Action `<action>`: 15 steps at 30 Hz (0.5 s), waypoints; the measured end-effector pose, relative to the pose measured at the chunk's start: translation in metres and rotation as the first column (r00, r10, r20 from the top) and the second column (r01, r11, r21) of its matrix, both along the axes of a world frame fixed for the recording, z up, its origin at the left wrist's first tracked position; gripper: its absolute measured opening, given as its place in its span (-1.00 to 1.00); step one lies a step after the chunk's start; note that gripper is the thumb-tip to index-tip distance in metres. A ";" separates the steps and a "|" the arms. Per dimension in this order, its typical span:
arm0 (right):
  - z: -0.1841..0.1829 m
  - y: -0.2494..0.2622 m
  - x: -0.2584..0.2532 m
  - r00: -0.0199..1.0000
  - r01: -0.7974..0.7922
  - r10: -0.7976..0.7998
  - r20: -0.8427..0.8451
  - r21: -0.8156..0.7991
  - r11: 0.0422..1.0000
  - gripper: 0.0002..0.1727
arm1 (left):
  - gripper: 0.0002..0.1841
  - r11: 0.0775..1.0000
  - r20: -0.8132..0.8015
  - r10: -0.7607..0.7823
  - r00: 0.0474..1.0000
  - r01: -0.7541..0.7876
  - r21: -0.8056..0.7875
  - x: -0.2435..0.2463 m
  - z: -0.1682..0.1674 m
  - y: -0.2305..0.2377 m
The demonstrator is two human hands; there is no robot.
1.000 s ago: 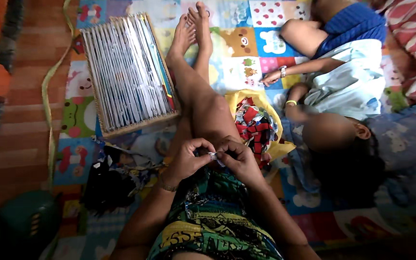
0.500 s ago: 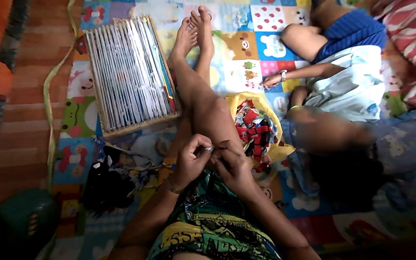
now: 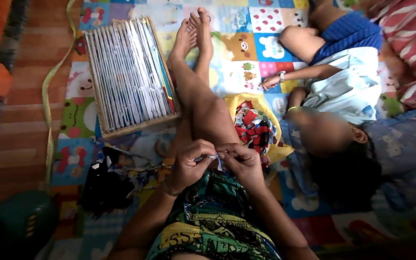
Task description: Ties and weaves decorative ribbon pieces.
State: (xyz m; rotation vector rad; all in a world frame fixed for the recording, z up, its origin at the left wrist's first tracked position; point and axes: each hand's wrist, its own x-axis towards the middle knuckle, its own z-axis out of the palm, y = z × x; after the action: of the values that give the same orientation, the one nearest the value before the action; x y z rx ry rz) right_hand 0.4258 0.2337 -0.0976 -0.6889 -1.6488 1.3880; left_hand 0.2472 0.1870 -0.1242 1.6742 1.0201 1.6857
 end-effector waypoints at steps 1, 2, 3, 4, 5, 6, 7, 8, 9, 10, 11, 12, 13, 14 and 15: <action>-0.002 0.002 0.001 1.000 0.008 -0.009 0.011 0.056 0.998 -0.85 | -0.96 1.000 -0.013 -0.002 1.000 0.002 -0.002 -0.001 0.000 0.000; -0.003 0.003 0.002 0.999 0.013 -0.017 0.029 0.117 0.993 -0.86 | -0.96 1.000 -0.022 -0.002 1.000 0.002 -0.006 -0.001 0.001 0.000; -0.004 0.005 0.003 0.998 0.011 -0.021 0.056 0.178 0.984 -0.85 | -0.96 1.000 -0.033 0.003 0.999 -0.004 -0.013 -0.002 0.002 0.000; -0.004 0.005 0.003 0.995 0.005 -0.027 0.093 0.230 0.973 -0.84 | -0.96 1.000 -0.041 0.009 0.999 -0.010 -0.024 -0.002 0.002 0.000; -0.004 0.006 0.004 0.991 -0.002 -0.033 0.132 0.263 0.965 -0.82 | -0.96 0.999 -0.046 0.010 0.999 -0.011 -0.036 -0.003 0.002 0.000; -0.004 0.006 0.004 0.986 -0.015 -0.030 0.164 0.269 0.963 -0.81 | -0.96 0.999 -0.039 0.006 0.999 -0.008 -0.044 -0.003 0.003 0.000; -0.004 0.005 0.004 0.982 -0.028 -0.020 0.186 0.252 0.967 -0.80 | -0.96 0.999 -0.027 -0.001 1.000 0.000 -0.054 -0.003 0.003 0.001; -0.004 0.004 0.003 0.981 -0.036 -0.009 0.195 0.224 0.974 -0.79 | -0.95 0.998 -0.006 -0.010 1.000 0.009 -0.067 -0.003 0.004 0.001; -0.004 0.003 0.002 0.981 -0.036 -0.003 0.196 0.197 0.980 -0.80 | -0.95 0.997 0.023 -0.016 1.000 0.018 -0.078 -0.004 0.004 0.001; -0.004 0.002 0.002 0.981 -0.032 -0.003 0.195 0.179 0.983 -0.80 | -0.95 0.996 0.057 -0.016 0.998 0.021 -0.084 -0.004 0.004 0.001; -0.004 0.001 0.001 0.981 -0.026 -0.008 0.194 0.173 0.984 -0.81 | -0.95 0.996 0.094 -0.007 0.996 0.016 -0.093 -0.004 0.005 0.001; -0.004 0.001 0.001 0.981 -0.018 -0.018 0.195 0.176 0.984 -0.81 | -0.96 0.994 0.132 0.009 0.991 0.006 -0.109 -0.005 0.005 0.000; -0.004 0.001 0.002 0.979 -0.007 -0.030 0.201 0.182 0.983 -0.81 | -0.96 0.991 0.166 0.029 0.986 -0.008 -0.130 -0.006 0.006 -0.001; -0.005 0.002 0.003 0.977 -0.004 -0.035 0.210 0.185 0.983 -0.81 | -0.95 0.988 0.194 0.049 0.980 -0.019 -0.154 -0.009 0.007 -0.001; -0.005 0.003 0.005 0.976 -0.016 -0.023 0.215 0.176 0.984 -0.82 | -0.94 0.984 0.208 0.063 0.976 -0.027 -0.176 -0.011 0.007 -0.002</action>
State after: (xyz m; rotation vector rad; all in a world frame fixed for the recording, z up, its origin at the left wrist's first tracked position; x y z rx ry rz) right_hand 0.4304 0.2370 -0.1027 -0.7591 -1.9148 1.1785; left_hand 0.2359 0.1854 -0.1168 1.3384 1.0730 1.7104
